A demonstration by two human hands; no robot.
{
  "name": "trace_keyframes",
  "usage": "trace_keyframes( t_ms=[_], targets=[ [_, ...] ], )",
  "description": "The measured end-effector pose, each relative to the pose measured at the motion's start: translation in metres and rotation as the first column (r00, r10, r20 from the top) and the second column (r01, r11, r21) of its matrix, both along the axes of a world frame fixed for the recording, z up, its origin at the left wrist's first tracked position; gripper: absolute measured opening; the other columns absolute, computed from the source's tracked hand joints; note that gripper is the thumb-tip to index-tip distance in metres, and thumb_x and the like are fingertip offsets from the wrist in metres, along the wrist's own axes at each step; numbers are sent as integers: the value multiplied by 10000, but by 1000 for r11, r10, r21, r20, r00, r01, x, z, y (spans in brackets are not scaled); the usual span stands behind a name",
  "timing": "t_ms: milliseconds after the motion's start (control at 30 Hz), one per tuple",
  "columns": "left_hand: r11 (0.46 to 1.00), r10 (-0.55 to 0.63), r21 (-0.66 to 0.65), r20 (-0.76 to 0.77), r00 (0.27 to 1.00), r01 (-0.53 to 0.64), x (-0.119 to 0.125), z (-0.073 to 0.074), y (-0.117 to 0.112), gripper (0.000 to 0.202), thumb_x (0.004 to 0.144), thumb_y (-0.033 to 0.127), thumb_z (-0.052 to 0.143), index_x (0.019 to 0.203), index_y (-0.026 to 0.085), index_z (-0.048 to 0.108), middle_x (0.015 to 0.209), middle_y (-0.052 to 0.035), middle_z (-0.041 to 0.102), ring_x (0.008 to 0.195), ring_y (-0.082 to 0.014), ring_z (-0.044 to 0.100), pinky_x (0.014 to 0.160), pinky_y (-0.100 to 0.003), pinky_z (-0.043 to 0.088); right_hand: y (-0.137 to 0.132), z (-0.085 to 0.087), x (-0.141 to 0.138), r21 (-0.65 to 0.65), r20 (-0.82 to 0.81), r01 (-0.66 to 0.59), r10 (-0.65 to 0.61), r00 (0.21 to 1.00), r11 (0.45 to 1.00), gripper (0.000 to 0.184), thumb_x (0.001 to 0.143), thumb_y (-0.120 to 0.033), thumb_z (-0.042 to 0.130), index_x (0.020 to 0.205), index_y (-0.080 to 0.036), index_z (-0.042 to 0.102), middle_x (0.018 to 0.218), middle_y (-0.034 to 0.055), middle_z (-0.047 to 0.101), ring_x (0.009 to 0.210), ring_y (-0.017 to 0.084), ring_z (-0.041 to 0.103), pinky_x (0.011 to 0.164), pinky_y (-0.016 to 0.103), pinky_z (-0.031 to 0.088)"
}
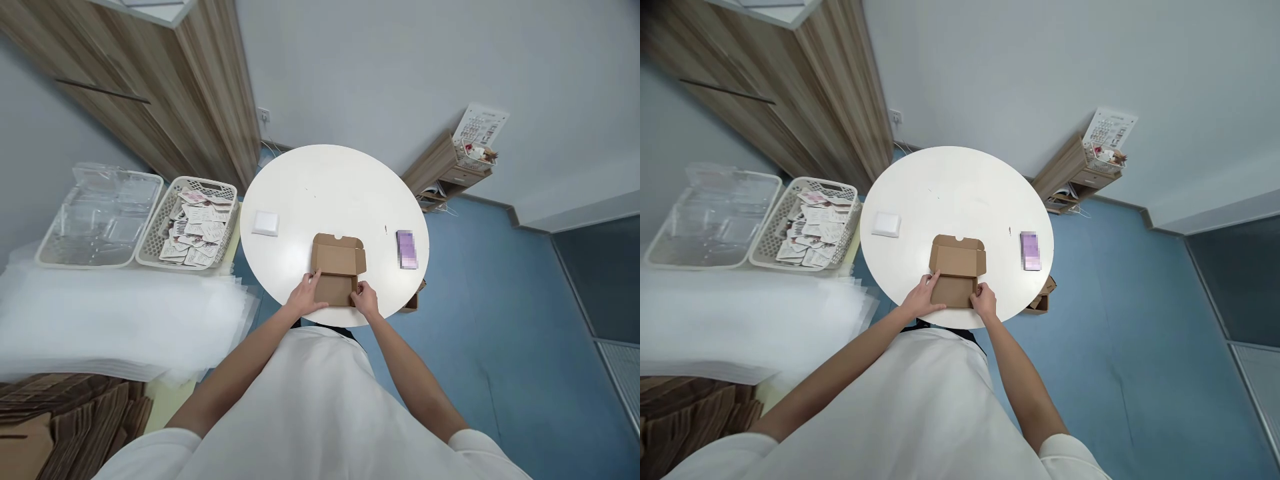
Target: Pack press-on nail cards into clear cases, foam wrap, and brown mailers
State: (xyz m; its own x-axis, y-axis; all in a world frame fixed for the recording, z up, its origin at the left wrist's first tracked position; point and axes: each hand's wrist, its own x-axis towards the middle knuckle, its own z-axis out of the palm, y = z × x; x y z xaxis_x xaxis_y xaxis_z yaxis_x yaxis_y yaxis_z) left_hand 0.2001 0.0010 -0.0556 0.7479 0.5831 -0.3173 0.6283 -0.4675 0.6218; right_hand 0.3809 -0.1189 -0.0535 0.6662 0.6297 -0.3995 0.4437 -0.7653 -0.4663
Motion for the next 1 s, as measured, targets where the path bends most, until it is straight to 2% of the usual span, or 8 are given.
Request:
trace_keyframes(
  t_ms=[133, 300, 367, 433, 567, 700, 833, 1000],
  targets=[
    [998, 46, -44, 37, 998, -44, 3, -3, -6, 976, 618, 480, 624, 1367, 268, 35, 1264, -126, 308, 1033, -281, 499, 790, -362, 435, 2, -6, 6, 28, 22, -24, 24, 999, 999, 220, 661, -205, 432, 871, -209, 496, 722, 7, 579, 662, 167, 534, 565, 258, 381],
    [972, 210, -141, 179, 961, -186, 10, -8, -20, 937, 669, 403, 597, 1369, 230, -3, 1275, -130, 303, 1125, -263, 423, 886, -390, 392, -1, -5, 14, 81, -69, 76, -70, 995, 994, 297, 706, -301, 456, 979, -188, 494, 742, 10, 579, 691, 161, 544, 595, 252, 377],
    [940, 314, -203, 206, 927, -274, 10, -11, -26, 893, 698, 407, 567, 1369, 208, 11, 1278, -140, 310, 1103, -244, 442, 895, -390, 387, -7, -2, 18, 124, -122, 99, -84, 989, 987, 390, 716, -398, 468, 1042, -185, 486, 798, 24, 584, 730, 167, 547, 624, 260, 384],
    [890, 425, -264, 190, 885, -371, 10, -12, -31, 824, 710, 430, 550, 1358, 183, 107, 1279, -154, 322, 1090, -243, 454, 887, -390, 392, -14, 0, 19, 175, -179, 108, -76, 981, 979, 462, 717, -465, 463, 1086, -187, 479, 860, 36, 583, 743, 167, 546, 657, 273, 391],
    [779, 576, -396, 149, 803, -486, 10, -10, -38, 670, 711, 444, 553, 1271, 163, 317, 1259, -164, 374, 1082, -248, 464, 818, -369, 434, -27, 0, 20, 273, -339, 141, -41, 940, 952, 468, 743, -491, 427, 1104, -198, 481, 909, 41, 581, 693, 152, 541, 696, 299, 412],
    [721, 623, -506, 174, 762, -473, 20, -7, -39, 563, 739, 397, 538, 1230, 179, 370, 1262, -141, 399, 1107, -227, 446, 839, -345, 429, -30, -7, 22, 345, -501, 213, -13, 865, 914, 467, 766, -486, 404, 1116, -185, 474, 969, 65, 561, 592, 127, 532, 659, 318, 448],
    [713, 634, -523, 194, 748, -468, 39, -6, -34, 554, 754, 374, 525, 1242, 171, 362, 1296, -124, 387, 1162, -220, 400, 904, -339, 386, -26, -14, 35, 405, -592, 302, -4, 806, 863, 477, 769, -486, 415, 1132, -182, 480, 1012, 86, 553, 622, 132, 545, 642, 317, 473],
    [712, 629, -533, 194, 752, -457, 67, 4, -27, 531, 750, 333, 531, 1239, 188, 385, 1286, -97, 428, 1185, -223, 388, 932, -342, 358, -21, -21, 59, 428, -616, 357, -21, 788, 830, 512, 771, -495, 415, 1162, -169, 467, 1088, 108, 514, 689, 133, 544, 667, 313, 478]
  ],
)
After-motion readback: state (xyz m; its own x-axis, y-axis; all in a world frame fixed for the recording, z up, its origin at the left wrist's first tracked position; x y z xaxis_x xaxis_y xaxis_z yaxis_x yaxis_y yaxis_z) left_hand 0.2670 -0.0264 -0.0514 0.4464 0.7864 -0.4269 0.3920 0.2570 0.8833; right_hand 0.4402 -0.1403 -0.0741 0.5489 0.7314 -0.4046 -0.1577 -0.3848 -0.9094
